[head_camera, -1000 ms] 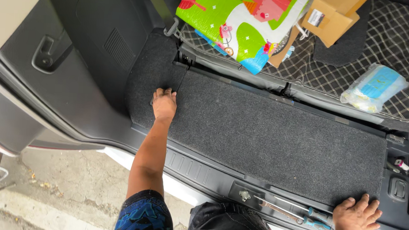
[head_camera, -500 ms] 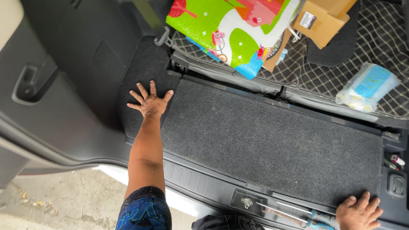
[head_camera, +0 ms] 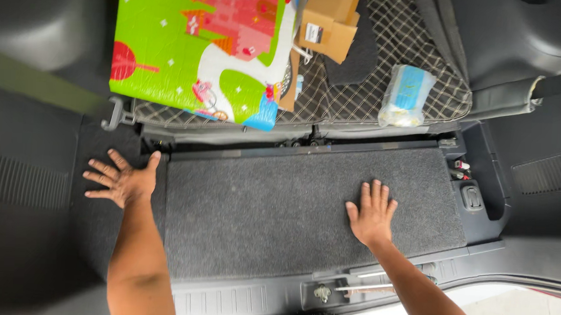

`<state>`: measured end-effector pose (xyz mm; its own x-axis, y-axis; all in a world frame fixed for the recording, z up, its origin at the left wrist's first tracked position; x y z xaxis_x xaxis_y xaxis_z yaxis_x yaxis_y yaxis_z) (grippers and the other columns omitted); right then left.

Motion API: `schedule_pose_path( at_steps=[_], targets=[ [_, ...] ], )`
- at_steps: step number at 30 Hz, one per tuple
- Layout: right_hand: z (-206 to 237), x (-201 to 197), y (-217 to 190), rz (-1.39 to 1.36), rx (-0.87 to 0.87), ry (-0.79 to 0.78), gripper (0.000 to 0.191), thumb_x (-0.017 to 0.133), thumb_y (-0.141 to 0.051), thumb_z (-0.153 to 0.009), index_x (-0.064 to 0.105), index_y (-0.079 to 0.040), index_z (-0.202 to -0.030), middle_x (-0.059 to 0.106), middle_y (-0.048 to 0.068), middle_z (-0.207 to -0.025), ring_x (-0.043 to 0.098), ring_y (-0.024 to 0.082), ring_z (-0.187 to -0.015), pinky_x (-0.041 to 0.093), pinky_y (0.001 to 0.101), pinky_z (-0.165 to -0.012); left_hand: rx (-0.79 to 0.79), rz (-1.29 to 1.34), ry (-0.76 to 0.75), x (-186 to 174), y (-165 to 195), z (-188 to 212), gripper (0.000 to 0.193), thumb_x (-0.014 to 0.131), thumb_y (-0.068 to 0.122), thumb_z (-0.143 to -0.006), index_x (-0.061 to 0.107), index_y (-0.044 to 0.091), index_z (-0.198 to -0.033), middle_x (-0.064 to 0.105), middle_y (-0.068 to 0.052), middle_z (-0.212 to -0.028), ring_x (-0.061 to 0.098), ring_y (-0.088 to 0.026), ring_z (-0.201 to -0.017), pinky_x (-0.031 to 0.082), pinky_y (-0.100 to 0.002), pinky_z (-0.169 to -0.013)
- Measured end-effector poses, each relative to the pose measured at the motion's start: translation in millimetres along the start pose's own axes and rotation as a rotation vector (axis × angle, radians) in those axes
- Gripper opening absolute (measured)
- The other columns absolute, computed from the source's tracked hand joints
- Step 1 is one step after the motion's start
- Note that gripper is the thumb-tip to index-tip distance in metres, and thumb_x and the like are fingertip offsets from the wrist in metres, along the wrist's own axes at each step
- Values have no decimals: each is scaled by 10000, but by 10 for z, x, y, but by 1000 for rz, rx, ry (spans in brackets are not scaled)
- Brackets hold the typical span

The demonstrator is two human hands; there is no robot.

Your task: The person opens the trunk compartment and uses a screwdriver to adjust a small part near the side panel. They then place a gray carpet cover over the storage area, tucking it into place. The person rearranges items inside the trunk, including a brush, a blue case, and a yellow box, before closing the compartment cover.

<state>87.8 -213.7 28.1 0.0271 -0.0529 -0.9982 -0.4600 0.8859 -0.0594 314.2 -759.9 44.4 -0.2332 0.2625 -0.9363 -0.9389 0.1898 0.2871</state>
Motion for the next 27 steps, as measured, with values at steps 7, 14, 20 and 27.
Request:
schedule_pose_path(
  at_steps=[7,14,20,27],
  targets=[
    [-1735,-743,-718,-197,-329,385,514,621,-214,-984,504,-24,-1447,352,245,-1615,337,450,-1489,321,567,-1213,26,-27,14,40,67,-270,1144,328,923,-778,58,225,-1643,-133,-226,-1686,-222,-473,-1514,-121,-822,-1080],
    [-3328,-861,-1078,672,-292,51,731,531,-168,-915,251,-25,-1576,214,324,-1595,292,441,-1469,272,611,-1128,38,-27,56,76,44,-397,1051,281,878,-831,88,228,-1634,-118,-223,-1682,-210,-476,-1512,-113,-826,-1067],
    [-3605,-1098,-1275,635,-399,14,649,488,-126,-971,312,-15,-1585,451,334,-1512,615,458,-1209,570,487,-884,39,-29,92,71,21,-437,948,259,796,-910,103,215,-1642,-97,-223,-1689,-197,-483,-1511,-113,-821,-1076],
    [-2463,-2191,-1046,428,-676,439,509,663,-53,-764,625,-7,-1269,698,180,-1285,707,301,-1071,581,412,-906,30,16,59,-21,33,-257,869,262,728,-956,109,234,-1654,-98,-195,-1705,-186,-470,-1536,-104,-807,-1114]
  ],
)
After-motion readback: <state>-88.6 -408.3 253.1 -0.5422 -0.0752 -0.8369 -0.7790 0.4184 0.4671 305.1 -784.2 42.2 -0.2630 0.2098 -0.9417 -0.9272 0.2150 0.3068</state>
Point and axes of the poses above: each hand's wrist, its own z-axis away from the middle knuckle, its own x-axis out of the palm, y = z × x, the point moved 4 cm from there along -z, towards the middle knuckle
